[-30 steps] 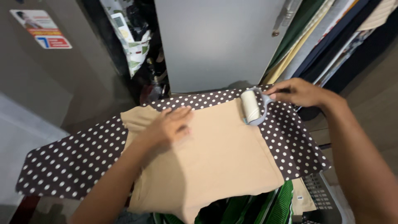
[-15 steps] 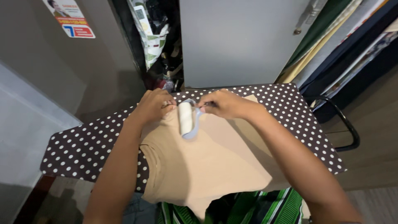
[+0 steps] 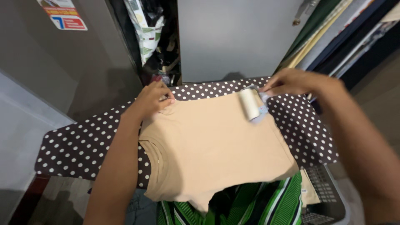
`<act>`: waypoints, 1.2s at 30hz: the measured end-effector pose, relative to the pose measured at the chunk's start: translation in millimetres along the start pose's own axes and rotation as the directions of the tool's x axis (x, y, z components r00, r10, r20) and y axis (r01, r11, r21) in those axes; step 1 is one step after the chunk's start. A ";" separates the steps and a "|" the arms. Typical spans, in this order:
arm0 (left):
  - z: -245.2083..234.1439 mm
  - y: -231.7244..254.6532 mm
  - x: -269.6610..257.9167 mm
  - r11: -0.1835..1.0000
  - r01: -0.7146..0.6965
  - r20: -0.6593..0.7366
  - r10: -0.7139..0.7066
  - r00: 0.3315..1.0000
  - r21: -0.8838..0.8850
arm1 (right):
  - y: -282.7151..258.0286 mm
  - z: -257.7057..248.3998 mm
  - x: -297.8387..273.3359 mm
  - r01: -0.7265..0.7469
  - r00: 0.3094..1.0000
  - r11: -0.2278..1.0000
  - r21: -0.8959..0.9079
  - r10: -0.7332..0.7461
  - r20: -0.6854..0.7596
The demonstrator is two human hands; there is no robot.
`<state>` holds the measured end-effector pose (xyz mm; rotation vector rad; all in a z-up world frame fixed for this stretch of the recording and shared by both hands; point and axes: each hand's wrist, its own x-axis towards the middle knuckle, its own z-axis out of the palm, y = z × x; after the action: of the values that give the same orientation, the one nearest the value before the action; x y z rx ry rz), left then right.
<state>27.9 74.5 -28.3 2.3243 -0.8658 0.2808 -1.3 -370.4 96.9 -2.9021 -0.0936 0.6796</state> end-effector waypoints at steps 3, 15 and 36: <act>-0.1 0.2 -0.4 0.999 0.006 0.003 -0.006 1.000 -0.048 | 39.4 -10.5 -4.9 -0.052 0.999 0.997 -0.055 0.052 -0.012; -0.3 -2.7 0.1 0.990 0.044 0.045 -0.038 0.998 -0.134 | 56.6 -4.4 -4.7 0.205 0.976 0.977 0.053 -0.200 -0.088; 0.6 -5.0 -2.4 0.980 0.149 0.076 -0.140 0.987 -0.131 | -76.6 18.7 42.9 0.437 0.897 0.899 0.004 -0.435 -0.080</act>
<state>29.3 78.3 -32.2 2.2651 -0.7197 0.0802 26.9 -288.1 74.6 -2.7312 -0.6995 0.4803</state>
